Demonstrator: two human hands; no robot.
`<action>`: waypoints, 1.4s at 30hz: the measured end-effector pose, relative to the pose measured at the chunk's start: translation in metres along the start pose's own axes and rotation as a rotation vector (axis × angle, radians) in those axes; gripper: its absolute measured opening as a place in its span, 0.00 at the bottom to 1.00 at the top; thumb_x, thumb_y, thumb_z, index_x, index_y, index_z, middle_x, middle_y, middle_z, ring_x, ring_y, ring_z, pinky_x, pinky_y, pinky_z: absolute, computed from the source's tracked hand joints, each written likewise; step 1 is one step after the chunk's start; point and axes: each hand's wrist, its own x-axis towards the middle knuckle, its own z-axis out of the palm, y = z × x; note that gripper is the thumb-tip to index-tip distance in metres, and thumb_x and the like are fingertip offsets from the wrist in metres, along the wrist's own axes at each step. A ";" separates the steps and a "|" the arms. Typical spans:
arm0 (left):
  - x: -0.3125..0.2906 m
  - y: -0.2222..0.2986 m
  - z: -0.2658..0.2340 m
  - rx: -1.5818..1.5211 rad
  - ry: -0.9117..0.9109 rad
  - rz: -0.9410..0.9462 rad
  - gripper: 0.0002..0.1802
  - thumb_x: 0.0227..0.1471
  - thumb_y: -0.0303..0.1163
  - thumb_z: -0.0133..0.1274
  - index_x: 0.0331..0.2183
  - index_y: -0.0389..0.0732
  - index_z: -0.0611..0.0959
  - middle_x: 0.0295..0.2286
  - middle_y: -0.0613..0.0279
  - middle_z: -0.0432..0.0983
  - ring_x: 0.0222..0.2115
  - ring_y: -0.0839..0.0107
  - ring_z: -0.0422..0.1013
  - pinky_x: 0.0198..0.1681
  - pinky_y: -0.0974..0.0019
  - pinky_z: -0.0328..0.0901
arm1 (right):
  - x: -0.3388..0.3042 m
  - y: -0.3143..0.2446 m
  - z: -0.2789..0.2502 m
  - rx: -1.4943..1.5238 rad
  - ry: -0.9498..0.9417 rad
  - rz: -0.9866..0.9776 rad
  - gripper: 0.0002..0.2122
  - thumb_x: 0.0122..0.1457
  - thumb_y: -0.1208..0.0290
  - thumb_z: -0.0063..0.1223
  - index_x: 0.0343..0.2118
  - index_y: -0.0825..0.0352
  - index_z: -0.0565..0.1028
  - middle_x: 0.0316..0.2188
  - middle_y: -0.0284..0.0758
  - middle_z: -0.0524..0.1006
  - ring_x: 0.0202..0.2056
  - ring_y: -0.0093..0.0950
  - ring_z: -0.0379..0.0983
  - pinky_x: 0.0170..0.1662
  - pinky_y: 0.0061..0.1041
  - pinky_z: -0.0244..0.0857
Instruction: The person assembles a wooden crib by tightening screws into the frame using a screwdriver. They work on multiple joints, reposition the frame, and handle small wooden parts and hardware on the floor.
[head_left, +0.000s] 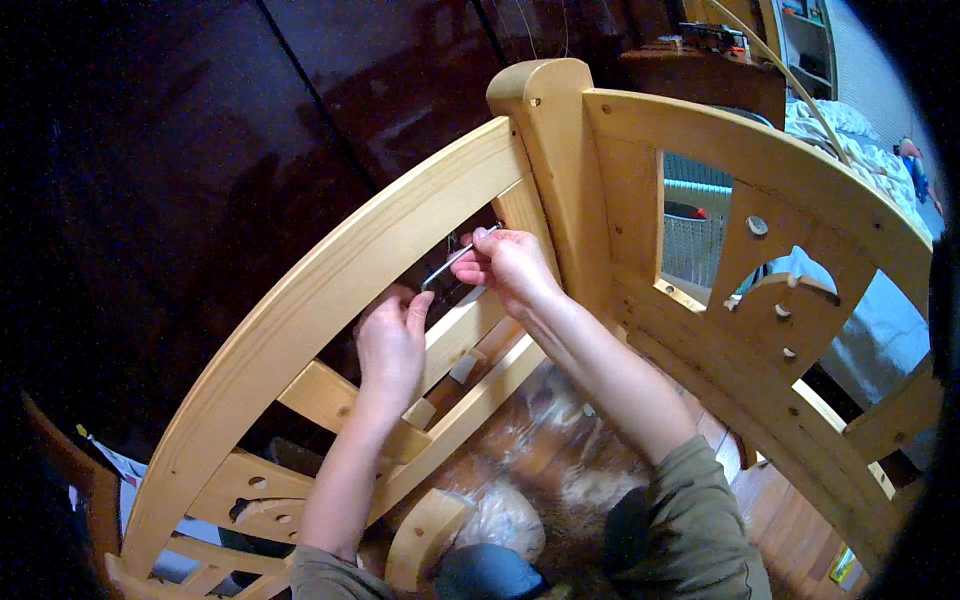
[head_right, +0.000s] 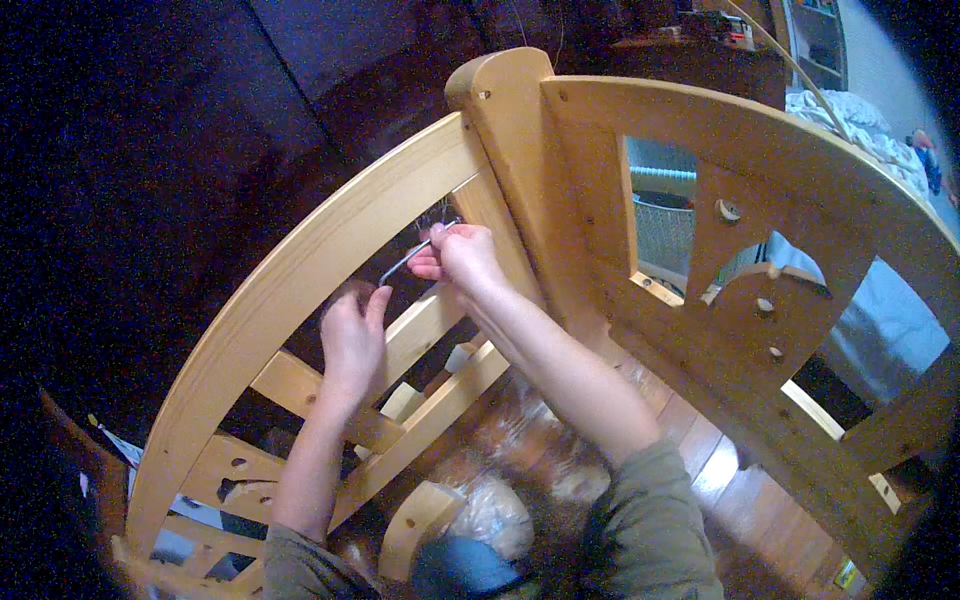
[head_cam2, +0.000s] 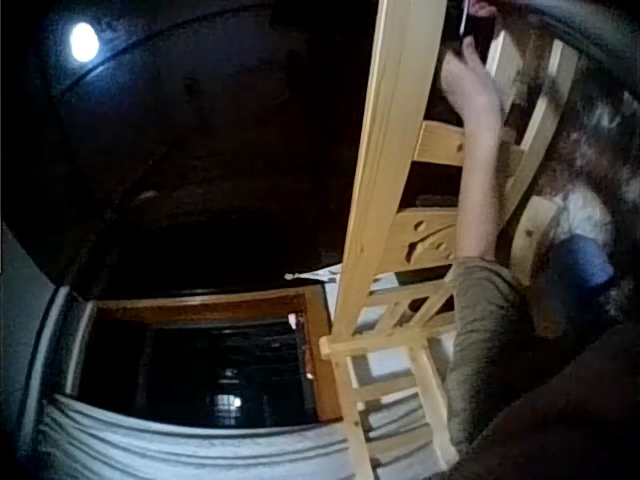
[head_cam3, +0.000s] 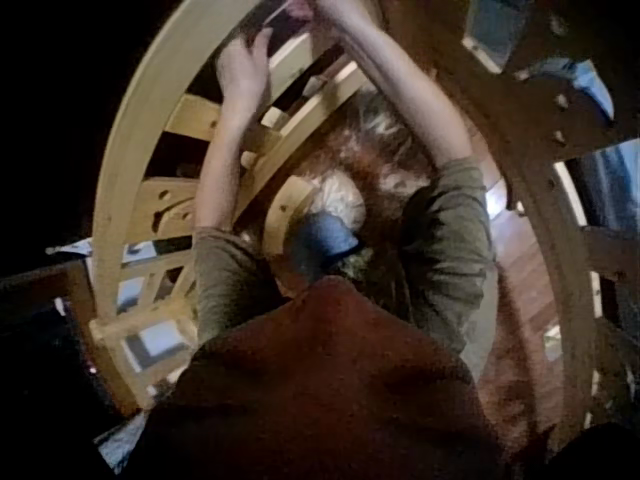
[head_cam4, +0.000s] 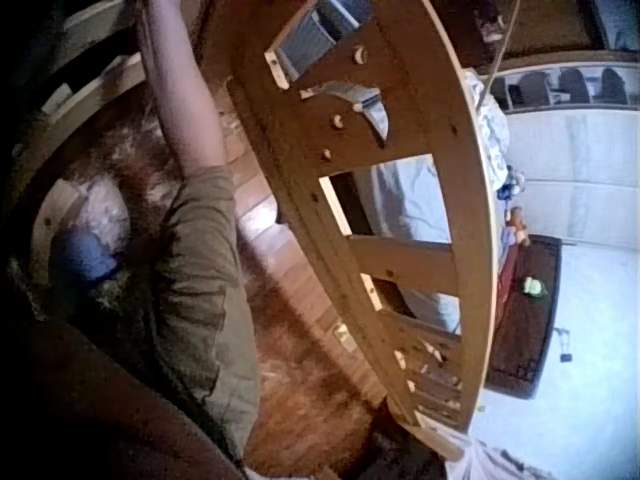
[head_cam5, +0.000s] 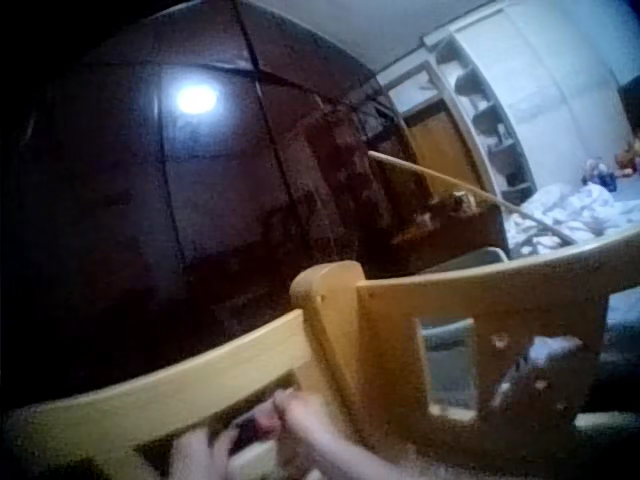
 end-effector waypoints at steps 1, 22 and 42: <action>0.003 -0.006 -0.002 -0.225 -0.120 -0.185 0.17 0.48 0.41 0.46 0.22 0.36 0.74 0.17 0.54 0.68 0.16 0.61 0.64 0.20 0.63 0.59 | 0.000 -0.001 -0.001 -0.010 -0.007 0.008 0.08 0.56 0.71 0.41 0.28 0.72 0.68 0.21 0.39 0.74 0.20 0.23 0.72 0.23 0.17 0.69; 0.034 0.009 -0.021 -1.964 -0.858 -1.477 0.16 0.56 0.38 0.31 0.25 0.37 0.66 0.14 0.70 0.54 0.11 0.83 0.51 0.09 0.81 0.46 | 0.004 0.016 0.000 0.104 -0.026 -0.132 0.10 0.58 0.70 0.37 0.28 0.73 0.67 0.21 0.40 0.72 0.19 0.25 0.71 0.21 0.18 0.68; 0.008 0.010 0.019 -0.133 0.007 0.069 0.11 0.51 0.29 0.39 0.22 0.34 0.70 0.18 0.46 0.67 0.22 0.50 0.66 0.25 0.55 0.60 | -0.008 0.010 0.001 0.250 0.025 0.009 0.09 0.58 0.70 0.37 0.33 0.71 0.66 0.23 0.41 0.73 0.18 0.21 0.69 0.21 0.14 0.64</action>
